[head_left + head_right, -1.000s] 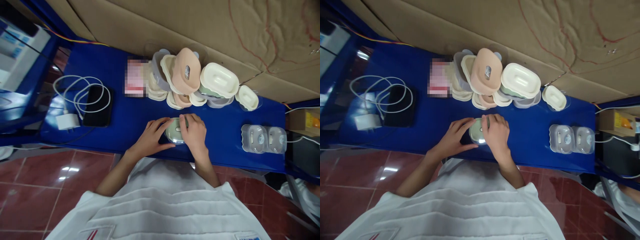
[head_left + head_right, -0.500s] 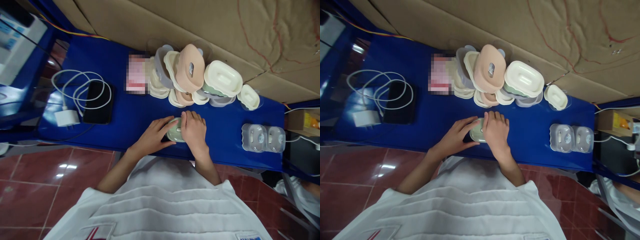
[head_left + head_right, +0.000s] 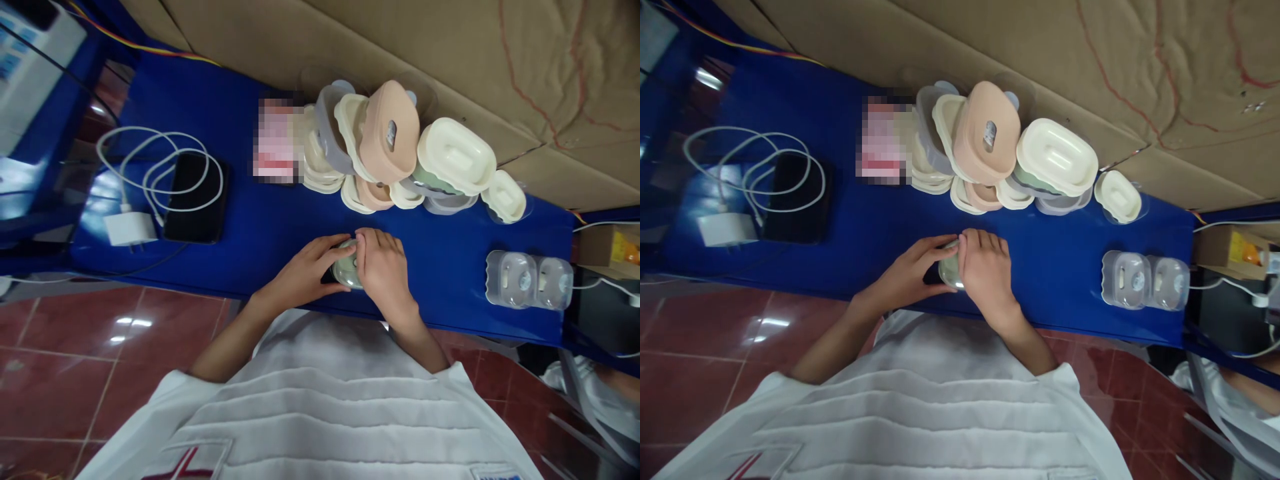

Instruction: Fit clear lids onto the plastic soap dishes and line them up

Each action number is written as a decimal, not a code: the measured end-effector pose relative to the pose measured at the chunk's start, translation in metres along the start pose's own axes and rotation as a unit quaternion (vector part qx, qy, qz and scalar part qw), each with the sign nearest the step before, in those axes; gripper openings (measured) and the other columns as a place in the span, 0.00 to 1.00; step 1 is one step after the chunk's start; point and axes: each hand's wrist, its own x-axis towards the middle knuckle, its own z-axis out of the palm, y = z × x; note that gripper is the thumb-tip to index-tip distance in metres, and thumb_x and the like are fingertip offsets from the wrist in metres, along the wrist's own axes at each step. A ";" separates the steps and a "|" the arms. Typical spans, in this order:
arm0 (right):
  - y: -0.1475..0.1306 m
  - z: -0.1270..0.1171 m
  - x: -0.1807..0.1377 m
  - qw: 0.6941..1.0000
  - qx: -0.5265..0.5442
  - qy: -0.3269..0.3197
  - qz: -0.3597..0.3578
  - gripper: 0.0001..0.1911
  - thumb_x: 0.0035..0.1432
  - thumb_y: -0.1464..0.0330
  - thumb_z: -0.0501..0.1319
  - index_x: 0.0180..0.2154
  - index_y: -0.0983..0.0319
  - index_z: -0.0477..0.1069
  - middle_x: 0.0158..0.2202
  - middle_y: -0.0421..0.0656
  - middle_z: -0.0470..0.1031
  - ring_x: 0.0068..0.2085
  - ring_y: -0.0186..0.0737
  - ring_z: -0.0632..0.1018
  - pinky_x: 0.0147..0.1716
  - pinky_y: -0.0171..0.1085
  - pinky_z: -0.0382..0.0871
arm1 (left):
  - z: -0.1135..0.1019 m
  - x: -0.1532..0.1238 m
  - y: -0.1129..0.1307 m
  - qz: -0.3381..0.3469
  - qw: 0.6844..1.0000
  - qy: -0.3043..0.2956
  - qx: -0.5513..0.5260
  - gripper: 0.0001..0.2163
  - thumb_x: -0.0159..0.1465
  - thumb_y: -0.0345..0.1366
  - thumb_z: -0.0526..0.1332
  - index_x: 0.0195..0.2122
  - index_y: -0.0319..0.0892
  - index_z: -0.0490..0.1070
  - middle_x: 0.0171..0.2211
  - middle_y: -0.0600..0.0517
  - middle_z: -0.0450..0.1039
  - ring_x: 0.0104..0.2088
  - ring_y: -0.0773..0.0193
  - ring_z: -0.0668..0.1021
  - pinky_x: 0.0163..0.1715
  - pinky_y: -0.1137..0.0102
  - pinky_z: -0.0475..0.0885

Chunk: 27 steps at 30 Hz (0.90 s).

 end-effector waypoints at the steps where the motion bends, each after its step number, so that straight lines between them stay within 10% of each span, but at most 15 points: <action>1: -0.001 -0.001 0.000 1.000 -0.009 -0.003 0.000 0.23 0.83 0.63 0.44 0.46 0.61 0.75 0.44 0.49 0.83 0.45 0.49 0.79 0.47 0.45 0.62 | 0.000 0.000 -0.001 -0.002 1.000 0.001 -0.004 0.40 0.63 0.41 0.78 0.73 0.49 0.62 0.71 0.39 0.68 0.70 0.45 0.73 0.69 0.47 0.72; 16: -0.007 0.003 0.005 0.999 -0.036 0.002 0.017 0.23 0.81 0.63 0.44 0.42 0.61 0.75 0.38 0.50 0.81 0.42 0.50 0.79 0.45 0.46 0.63 | -0.002 0.000 -0.004 -0.026 0.999 -0.009 -0.041 0.37 0.63 0.42 0.77 0.70 0.51 0.64 0.71 0.41 0.69 0.70 0.44 0.73 0.69 0.44 0.70; 24: 0.032 -0.016 -0.020 0.978 0.169 0.119 -0.037 0.17 0.80 0.59 0.52 0.56 0.57 0.75 0.55 0.48 0.83 0.60 0.48 0.80 0.62 0.49 0.69 | -0.003 0.001 0.000 -0.015 0.999 -0.003 -0.040 0.35 0.65 0.40 0.76 0.71 0.49 0.65 0.73 0.40 0.66 0.72 0.45 0.71 0.70 0.46 0.70; 27: 0.055 -0.012 -0.042 0.980 0.166 0.040 -0.103 0.25 0.75 0.52 0.59 0.67 0.54 0.69 0.69 0.51 0.73 0.71 0.56 0.72 0.69 0.58 0.66 | -0.004 0.001 0.001 -0.019 0.999 0.001 -0.043 0.36 0.65 0.39 0.76 0.72 0.49 0.64 0.73 0.40 0.66 0.72 0.46 0.71 0.69 0.47 0.71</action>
